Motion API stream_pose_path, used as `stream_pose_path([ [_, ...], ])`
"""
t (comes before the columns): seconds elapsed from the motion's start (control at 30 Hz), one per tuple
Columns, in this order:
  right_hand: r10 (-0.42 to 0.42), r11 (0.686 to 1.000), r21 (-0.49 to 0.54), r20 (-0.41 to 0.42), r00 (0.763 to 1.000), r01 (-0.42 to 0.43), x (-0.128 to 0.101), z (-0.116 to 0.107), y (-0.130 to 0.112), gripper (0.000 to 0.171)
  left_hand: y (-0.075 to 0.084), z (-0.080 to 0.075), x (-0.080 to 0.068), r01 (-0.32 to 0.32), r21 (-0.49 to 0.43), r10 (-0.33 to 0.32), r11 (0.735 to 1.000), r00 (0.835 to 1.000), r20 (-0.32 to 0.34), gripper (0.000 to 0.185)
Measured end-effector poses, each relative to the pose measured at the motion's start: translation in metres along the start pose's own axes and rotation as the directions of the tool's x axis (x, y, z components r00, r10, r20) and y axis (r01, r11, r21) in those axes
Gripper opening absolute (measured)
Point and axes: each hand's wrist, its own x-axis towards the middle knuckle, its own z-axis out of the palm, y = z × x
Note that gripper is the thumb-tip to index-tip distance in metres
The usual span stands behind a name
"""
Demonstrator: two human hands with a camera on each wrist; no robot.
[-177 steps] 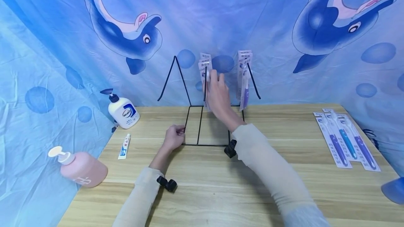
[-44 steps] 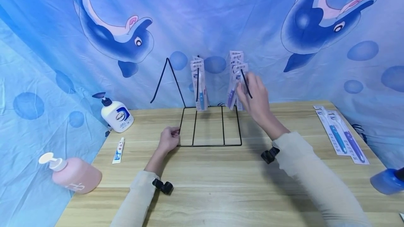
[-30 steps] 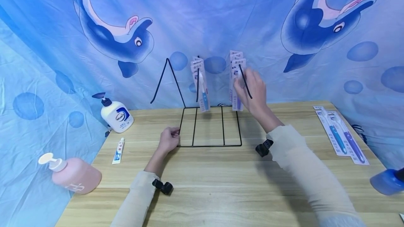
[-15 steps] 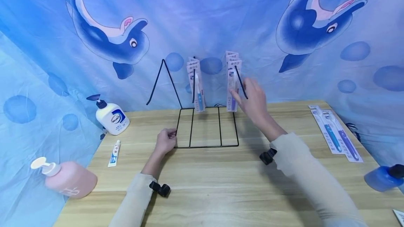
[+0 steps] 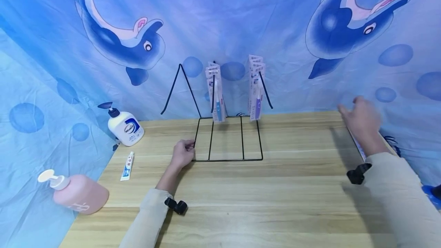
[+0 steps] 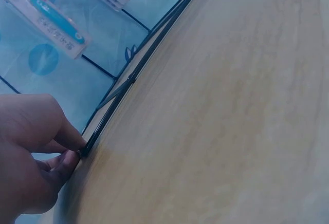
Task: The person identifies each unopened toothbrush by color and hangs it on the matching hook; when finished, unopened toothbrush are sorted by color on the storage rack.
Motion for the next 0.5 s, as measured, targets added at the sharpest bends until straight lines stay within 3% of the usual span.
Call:
stream_pose_path([
  [0.17, 0.131, 0.986, -0.114, 0.094, 0.987, -0.120, 0.007, 0.001, 0.045, 0.071, 0.000, 0.000, -0.002, -0.010, 0.009, 0.010, 1.000, 0.999, -0.031, 0.042],
  [0.33, 0.163, 0.978, -0.157, 0.152, 0.975, -0.139, 0.003, 0.017, 0.071, 0.052, -0.002, 0.002, -0.002, -0.016, 0.020, 0.017, 1.000, 1.000, -0.022, 0.041],
  [0.5, 0.208, 0.966, -0.197, 0.204, 0.957, -0.168, 0.000, 0.031, 0.083, 0.056, -0.001, 0.004, -0.002, -0.013, 0.000, 0.013, 1.000, 1.000, -0.017, 0.041],
])
